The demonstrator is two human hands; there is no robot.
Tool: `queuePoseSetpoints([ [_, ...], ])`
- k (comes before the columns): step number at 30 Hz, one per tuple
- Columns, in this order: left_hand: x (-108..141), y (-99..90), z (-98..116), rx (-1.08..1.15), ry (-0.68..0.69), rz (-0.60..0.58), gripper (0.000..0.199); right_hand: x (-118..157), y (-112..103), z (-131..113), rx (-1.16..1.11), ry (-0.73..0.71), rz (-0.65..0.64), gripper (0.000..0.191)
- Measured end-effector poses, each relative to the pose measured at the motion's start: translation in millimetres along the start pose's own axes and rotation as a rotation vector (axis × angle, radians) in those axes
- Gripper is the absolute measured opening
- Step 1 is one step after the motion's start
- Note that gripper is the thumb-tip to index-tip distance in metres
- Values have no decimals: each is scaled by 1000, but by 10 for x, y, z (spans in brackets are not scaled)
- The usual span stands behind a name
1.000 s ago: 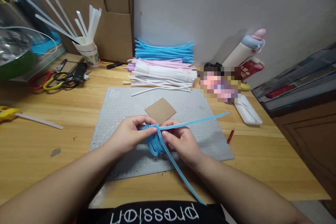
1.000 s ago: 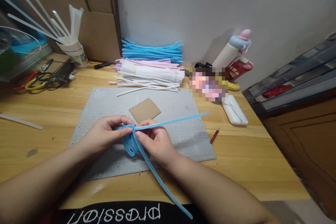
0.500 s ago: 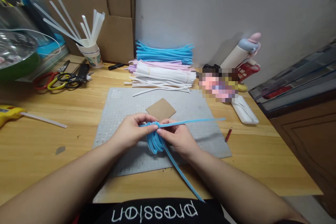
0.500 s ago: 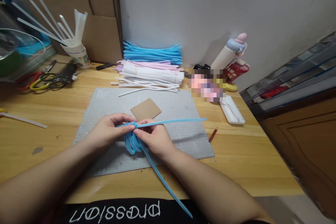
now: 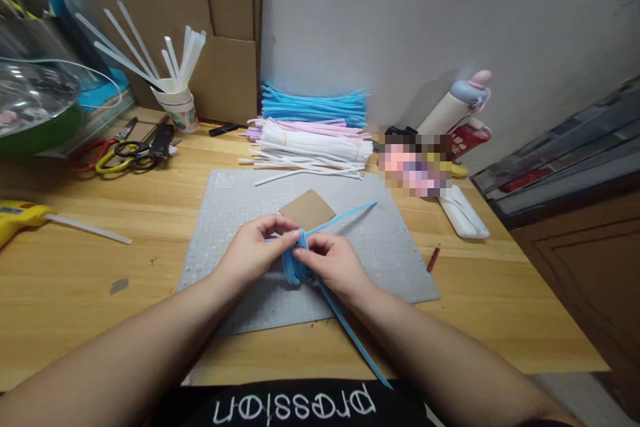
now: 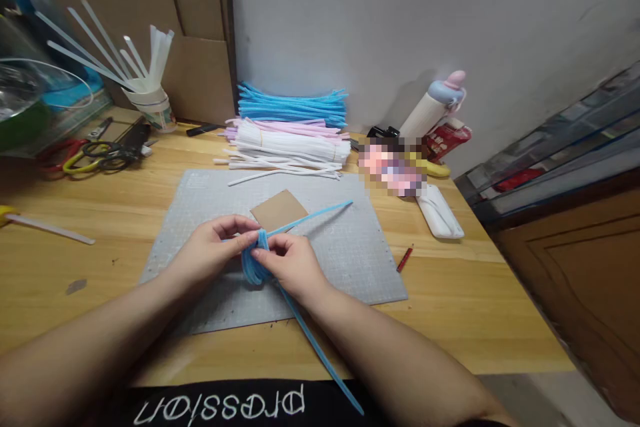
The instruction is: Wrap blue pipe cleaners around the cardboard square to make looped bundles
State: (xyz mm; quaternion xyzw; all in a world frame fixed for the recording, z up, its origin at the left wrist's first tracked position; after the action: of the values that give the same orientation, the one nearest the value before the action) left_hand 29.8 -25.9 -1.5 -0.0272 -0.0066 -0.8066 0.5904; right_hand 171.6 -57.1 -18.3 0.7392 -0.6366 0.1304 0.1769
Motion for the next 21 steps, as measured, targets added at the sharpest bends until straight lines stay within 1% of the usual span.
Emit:
queuePoseSetpoints([
  [3,-16,26,12,195,11,22,44,1,-47,-25,-128,-13,31,23],
  [5,-33,40,2,255,57,31,45,-7,-84,-31,-195,-16,58,20],
  [8,-42,51,-46,164,82,21,33,-33,-114,-11,-244,-15,61,18],
  [10,-35,52,-72,49,58,-10,25,-51,-122,7,-257,-22,46,18],
  [12,-29,46,-77,-12,28,-32,21,-64,-123,24,-294,-20,18,20],
  [14,-31,40,-72,-12,-3,-49,21,-73,-126,34,-348,-6,2,22],
  [16,-44,40,-72,12,-20,-73,22,-79,-139,38,-373,13,20,23],
  [19,-64,56,-89,52,-7,-142,22,-84,-155,38,-343,44,56,26],
  [21,-67,57,-113,58,-11,-159,21,-87,-151,38,-297,54,51,26],
])
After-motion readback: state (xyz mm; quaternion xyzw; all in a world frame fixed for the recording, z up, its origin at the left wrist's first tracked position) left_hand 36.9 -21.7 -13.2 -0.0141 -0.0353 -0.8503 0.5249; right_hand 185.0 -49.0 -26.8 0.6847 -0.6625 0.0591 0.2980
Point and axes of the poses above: each hand's wrist, its own x-axis away from the middle knuckle, its own y-axis out of the palm, z = x × y, the point moved 4 cm from there along -x, towards the middle knuckle, and after that the axes turned 11 degrees about y, right-handed, at the moved point
